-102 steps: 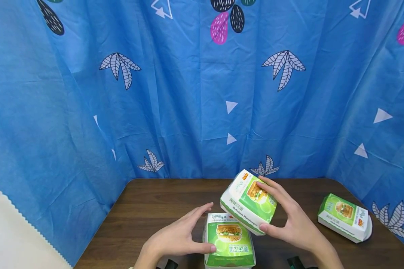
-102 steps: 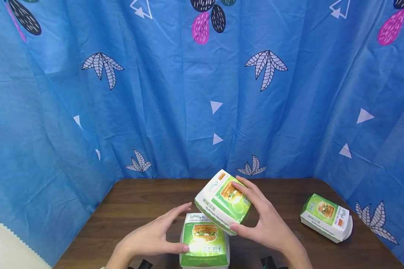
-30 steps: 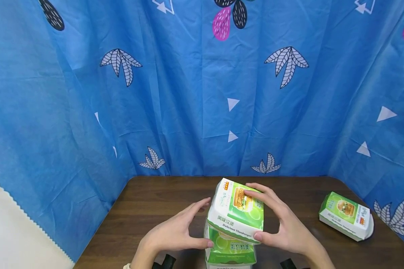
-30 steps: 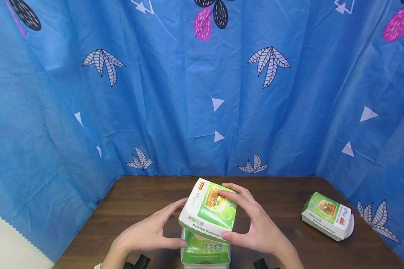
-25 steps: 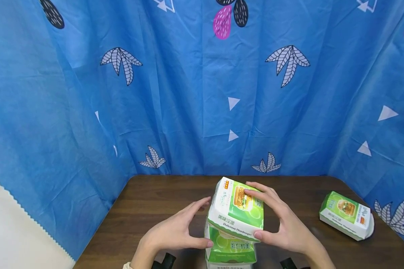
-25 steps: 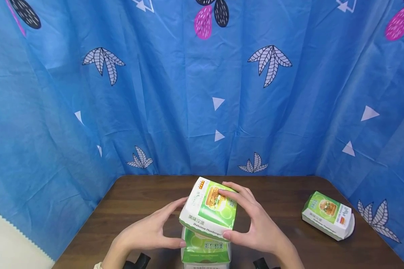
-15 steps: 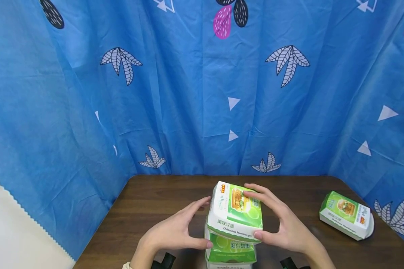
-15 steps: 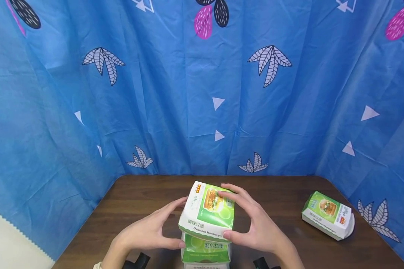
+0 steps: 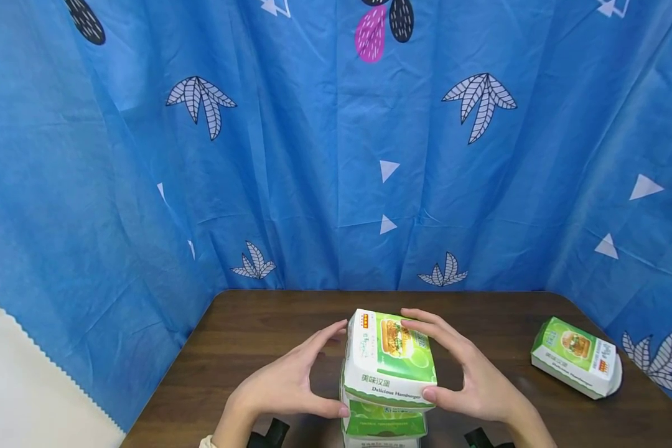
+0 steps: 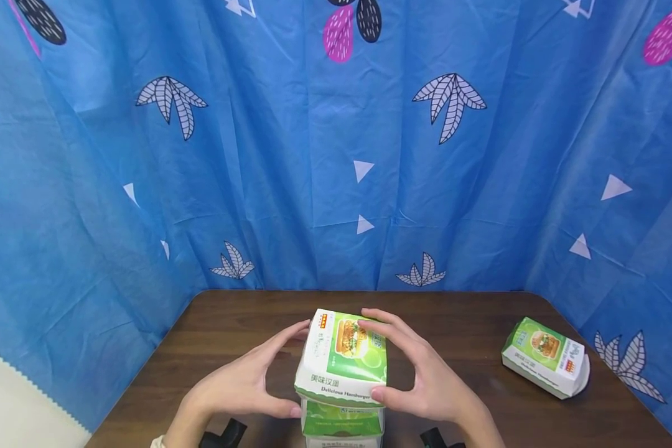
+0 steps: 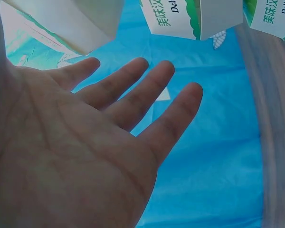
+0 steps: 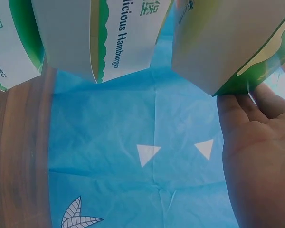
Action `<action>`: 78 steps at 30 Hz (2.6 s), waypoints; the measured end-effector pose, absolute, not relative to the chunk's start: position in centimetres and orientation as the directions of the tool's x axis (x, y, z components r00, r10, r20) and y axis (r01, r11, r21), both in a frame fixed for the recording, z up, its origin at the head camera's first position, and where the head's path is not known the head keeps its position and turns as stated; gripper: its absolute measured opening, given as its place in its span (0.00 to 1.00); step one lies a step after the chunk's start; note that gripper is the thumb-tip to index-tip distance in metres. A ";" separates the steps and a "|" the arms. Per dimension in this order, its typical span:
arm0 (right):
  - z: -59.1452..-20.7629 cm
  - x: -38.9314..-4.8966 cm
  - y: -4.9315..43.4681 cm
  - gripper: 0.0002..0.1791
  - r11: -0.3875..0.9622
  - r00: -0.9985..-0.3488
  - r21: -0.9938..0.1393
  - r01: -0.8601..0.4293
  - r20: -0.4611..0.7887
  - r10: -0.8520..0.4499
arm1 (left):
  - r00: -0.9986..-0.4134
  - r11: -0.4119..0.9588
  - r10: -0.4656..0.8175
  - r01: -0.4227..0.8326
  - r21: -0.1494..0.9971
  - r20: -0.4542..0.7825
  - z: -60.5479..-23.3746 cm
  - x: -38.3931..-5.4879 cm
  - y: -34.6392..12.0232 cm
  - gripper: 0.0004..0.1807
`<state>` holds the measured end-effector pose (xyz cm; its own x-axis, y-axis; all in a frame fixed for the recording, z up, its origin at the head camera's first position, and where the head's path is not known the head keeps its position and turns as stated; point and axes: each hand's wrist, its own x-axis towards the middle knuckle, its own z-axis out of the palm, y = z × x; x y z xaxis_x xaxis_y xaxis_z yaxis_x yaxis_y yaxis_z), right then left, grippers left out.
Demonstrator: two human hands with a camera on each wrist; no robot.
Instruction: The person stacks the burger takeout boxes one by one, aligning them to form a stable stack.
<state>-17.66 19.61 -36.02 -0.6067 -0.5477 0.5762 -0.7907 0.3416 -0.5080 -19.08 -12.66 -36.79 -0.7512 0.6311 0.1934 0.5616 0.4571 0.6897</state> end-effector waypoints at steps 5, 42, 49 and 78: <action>-36.0 -17.6 19.5 0.47 0.346 -0.604 -0.501 -0.793 0.579 -0.548 | -0.740 0.456 0.642 0.581 0.674 0.204 -36.7 -19.1 -12.6 0.61; -36.1 -17.5 19.3 0.46 0.347 -0.613 -0.521 -0.780 0.523 -0.592 | -0.734 0.456 0.641 0.599 0.658 0.224 -36.7 -18.9 -12.6 0.62; -36.1 -17.6 19.4 0.50 0.378 -0.637 -0.526 -0.762 0.503 -0.584 | -0.754 0.456 0.616 0.579 0.676 0.230 -36.0 -18.4 -12.7 0.62; -36.0 -18.2 20.3 0.39 0.447 -0.710 -0.553 -0.703 0.515 -0.480 | -0.838 0.575 0.485 0.521 0.630 0.250 -32.3 -15.9 -11.7 0.50</action>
